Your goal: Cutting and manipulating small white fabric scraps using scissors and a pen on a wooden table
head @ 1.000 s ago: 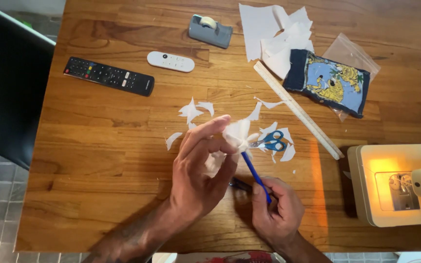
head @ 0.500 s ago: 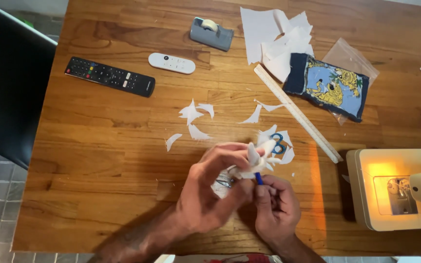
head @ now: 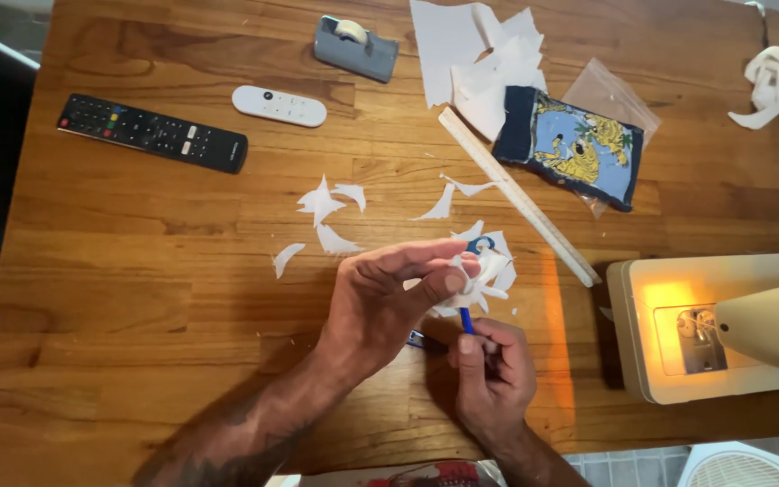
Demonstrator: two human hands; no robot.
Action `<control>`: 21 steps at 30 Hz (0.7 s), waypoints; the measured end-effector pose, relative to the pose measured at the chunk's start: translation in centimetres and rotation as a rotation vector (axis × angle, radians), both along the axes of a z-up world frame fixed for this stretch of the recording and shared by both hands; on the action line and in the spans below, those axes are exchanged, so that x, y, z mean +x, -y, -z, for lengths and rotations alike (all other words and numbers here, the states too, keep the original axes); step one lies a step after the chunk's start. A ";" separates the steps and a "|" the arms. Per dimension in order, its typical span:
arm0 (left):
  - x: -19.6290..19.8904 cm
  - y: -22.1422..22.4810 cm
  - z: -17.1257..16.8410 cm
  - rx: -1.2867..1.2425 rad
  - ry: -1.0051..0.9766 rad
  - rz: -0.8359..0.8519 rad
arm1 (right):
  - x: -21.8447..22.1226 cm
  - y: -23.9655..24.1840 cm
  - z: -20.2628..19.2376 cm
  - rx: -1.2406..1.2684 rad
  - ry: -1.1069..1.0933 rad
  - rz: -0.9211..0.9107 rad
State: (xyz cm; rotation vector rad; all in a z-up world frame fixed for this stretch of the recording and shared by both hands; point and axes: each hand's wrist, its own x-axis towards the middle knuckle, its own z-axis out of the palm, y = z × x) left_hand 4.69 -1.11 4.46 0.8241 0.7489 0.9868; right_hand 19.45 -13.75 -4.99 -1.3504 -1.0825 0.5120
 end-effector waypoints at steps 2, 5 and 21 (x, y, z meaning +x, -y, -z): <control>0.3 0.1 0.5 0.014 0.000 -0.005 | 0.2 -0.1 -0.3 0.004 0.009 0.005; 0.4 0.4 0.6 0.023 0.027 -0.019 | 0.5 0.0 -0.2 -0.008 0.035 0.032; 1.3 2.1 -0.2 -0.079 0.098 -0.095 | 0.5 1.0 2.2 0.054 0.201 0.171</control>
